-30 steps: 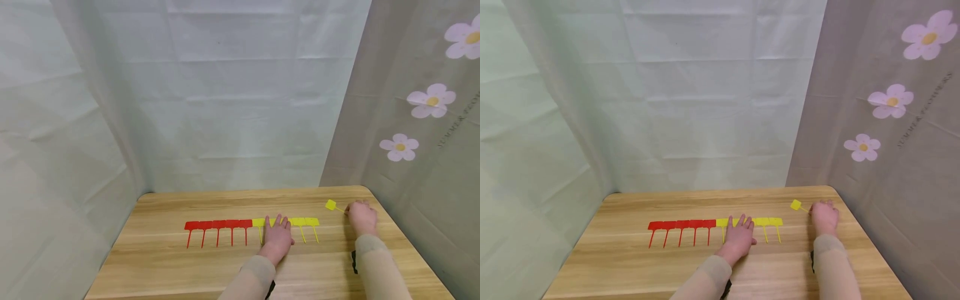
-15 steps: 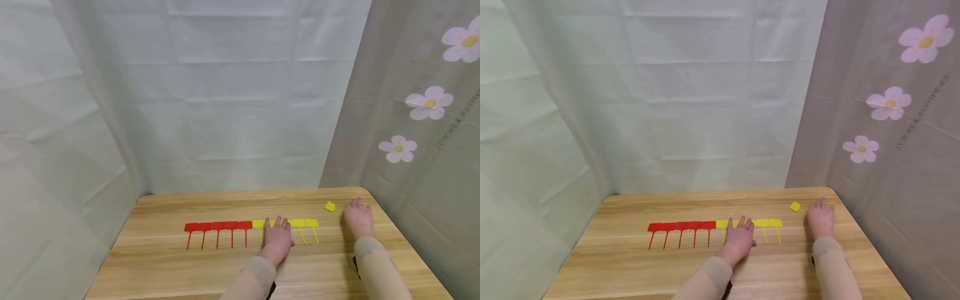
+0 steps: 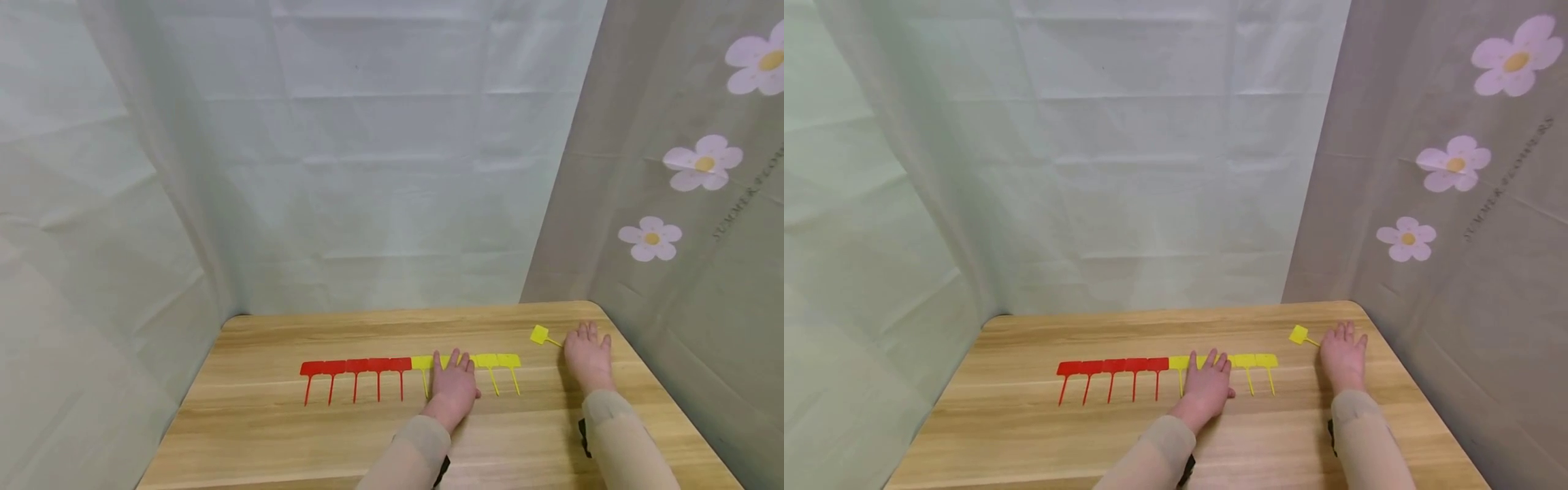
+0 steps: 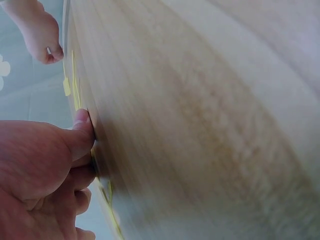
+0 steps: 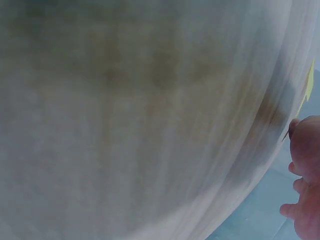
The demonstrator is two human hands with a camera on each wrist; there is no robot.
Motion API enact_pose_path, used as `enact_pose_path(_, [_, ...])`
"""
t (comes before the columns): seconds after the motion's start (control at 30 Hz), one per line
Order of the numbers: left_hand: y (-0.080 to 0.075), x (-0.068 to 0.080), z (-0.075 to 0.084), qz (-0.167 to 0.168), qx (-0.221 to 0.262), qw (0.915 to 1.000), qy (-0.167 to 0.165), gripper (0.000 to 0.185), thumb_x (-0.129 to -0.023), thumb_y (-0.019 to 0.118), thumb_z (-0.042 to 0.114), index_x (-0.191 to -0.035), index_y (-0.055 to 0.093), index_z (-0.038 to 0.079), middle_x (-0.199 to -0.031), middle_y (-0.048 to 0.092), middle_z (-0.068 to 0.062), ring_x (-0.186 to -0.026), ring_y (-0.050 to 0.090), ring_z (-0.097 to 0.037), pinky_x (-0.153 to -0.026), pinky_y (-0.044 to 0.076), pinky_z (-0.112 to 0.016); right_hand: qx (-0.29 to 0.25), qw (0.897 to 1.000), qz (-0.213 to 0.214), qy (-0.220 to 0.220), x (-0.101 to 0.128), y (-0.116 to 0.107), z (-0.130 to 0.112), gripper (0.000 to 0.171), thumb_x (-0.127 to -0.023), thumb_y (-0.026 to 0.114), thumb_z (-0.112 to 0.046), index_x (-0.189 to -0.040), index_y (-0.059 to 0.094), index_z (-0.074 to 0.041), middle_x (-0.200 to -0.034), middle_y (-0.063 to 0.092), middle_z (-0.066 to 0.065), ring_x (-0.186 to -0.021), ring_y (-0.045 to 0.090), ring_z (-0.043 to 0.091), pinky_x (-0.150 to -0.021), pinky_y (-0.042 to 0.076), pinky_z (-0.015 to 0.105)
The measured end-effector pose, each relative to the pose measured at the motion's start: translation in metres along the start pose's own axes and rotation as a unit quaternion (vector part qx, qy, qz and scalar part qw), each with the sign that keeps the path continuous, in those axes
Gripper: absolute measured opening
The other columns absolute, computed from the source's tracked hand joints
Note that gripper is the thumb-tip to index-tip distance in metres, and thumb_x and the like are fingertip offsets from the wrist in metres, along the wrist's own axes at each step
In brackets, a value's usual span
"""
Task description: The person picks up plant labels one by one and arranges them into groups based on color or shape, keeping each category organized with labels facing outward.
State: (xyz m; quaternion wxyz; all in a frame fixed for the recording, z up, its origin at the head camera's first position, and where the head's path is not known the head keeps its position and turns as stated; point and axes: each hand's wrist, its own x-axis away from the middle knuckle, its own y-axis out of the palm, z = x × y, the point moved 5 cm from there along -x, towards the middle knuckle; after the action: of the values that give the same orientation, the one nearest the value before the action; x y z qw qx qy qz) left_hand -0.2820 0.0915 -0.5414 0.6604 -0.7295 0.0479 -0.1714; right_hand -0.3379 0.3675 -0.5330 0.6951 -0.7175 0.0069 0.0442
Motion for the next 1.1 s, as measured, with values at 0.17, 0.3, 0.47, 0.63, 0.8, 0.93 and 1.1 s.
enact_pose_path(0.17, [0.000,-0.002,0.000,-0.004,-0.010,0.9999,0.004,0.069,-0.104,0.059,0.057,-0.164,0.047,0.026,-0.171,0.037,0.012,-0.162,0.023,-0.013,-0.129,0.020,-0.056,-0.010,1.000,0.016,0.008,0.006,-0.003,-0.001,0.032,-0.104,0.033,0.012,-0.125,0.053,0.025,-0.149,0.035,0.053,-0.145,0.023,0.070,-0.110,0.020,0.088])
enact_pose_path(0.3, [-0.001,-0.001,-0.001,-0.005,-0.018,0.9998,0.005,0.069,-0.104,0.059,0.058,-0.164,0.047,0.026,-0.170,0.037,0.013,-0.161,0.023,-0.013,-0.129,0.021,-0.056,-0.015,0.999,0.039,0.011,0.016,-0.006,-0.004,0.029,-0.103,0.034,0.011,-0.119,0.055,0.023,-0.146,0.038,0.053,-0.144,0.025,0.070,-0.108,0.020,0.089])
enact_pose_path(0.47, [-0.002,0.000,-0.001,-0.004,-0.021,0.9998,0.006,0.068,-0.104,0.060,0.057,-0.163,0.049,0.026,-0.170,0.039,0.013,-0.161,0.025,-0.013,-0.129,0.021,-0.056,-0.027,0.998,0.062,0.016,0.034,-0.011,-0.014,0.027,-0.103,0.034,0.010,-0.114,0.056,0.021,-0.143,0.040,0.054,-0.142,0.026,0.071,-0.105,0.019,0.092])
enact_pose_path(0.63, [-0.002,0.001,-0.001,-0.003,-0.024,0.9997,0.009,0.067,-0.104,0.060,0.057,-0.163,0.049,0.026,-0.170,0.039,0.012,-0.161,0.026,-0.013,-0.128,0.021,-0.056,-0.032,0.998,0.046,0.032,0.051,-0.012,-0.024,0.028,-0.103,0.034,0.010,-0.117,0.056,0.021,-0.144,0.040,0.052,-0.143,0.025,0.071,-0.103,0.016,0.094])
enact_pose_path(0.8, [-0.004,0.001,-0.003,-0.002,-0.029,0.9995,0.009,0.067,-0.104,0.059,0.058,-0.162,0.050,0.025,-0.170,0.039,0.011,-0.161,0.026,-0.014,-0.128,0.022,-0.057,-0.076,0.996,0.035,0.039,0.053,-0.012,-0.028,0.027,-0.107,0.036,0.007,-0.119,0.060,0.014,-0.148,0.037,0.050,-0.145,0.020,0.070,-0.103,0.011,0.095])
enact_pose_path(0.93, [-0.004,0.002,-0.003,-0.001,-0.030,0.9995,0.009,0.067,-0.104,0.060,0.058,-0.162,0.050,0.025,-0.169,0.040,0.011,-0.161,0.027,-0.014,-0.128,0.022,-0.057,-0.096,0.994,0.037,0.033,0.049,-0.012,-0.022,0.016,-0.107,0.052,0.000,-0.111,0.068,0.002,-0.149,0.038,0.046,-0.145,0.019,0.070,-0.102,0.010,0.095])
enact_pose_path(1.1, [-0.005,0.003,-0.001,0.005,-0.027,0.9996,0.011,0.067,-0.103,0.060,0.058,-0.162,0.051,0.026,-0.169,0.041,0.012,-0.160,0.027,-0.014,-0.128,0.023,-0.057,-0.092,0.995,0.027,0.032,0.046,-0.012,-0.012,0.007,-0.098,0.074,-0.005,-0.091,0.072,-0.006,-0.146,0.043,0.047,-0.144,0.021,0.072,-0.102,0.013,0.094])
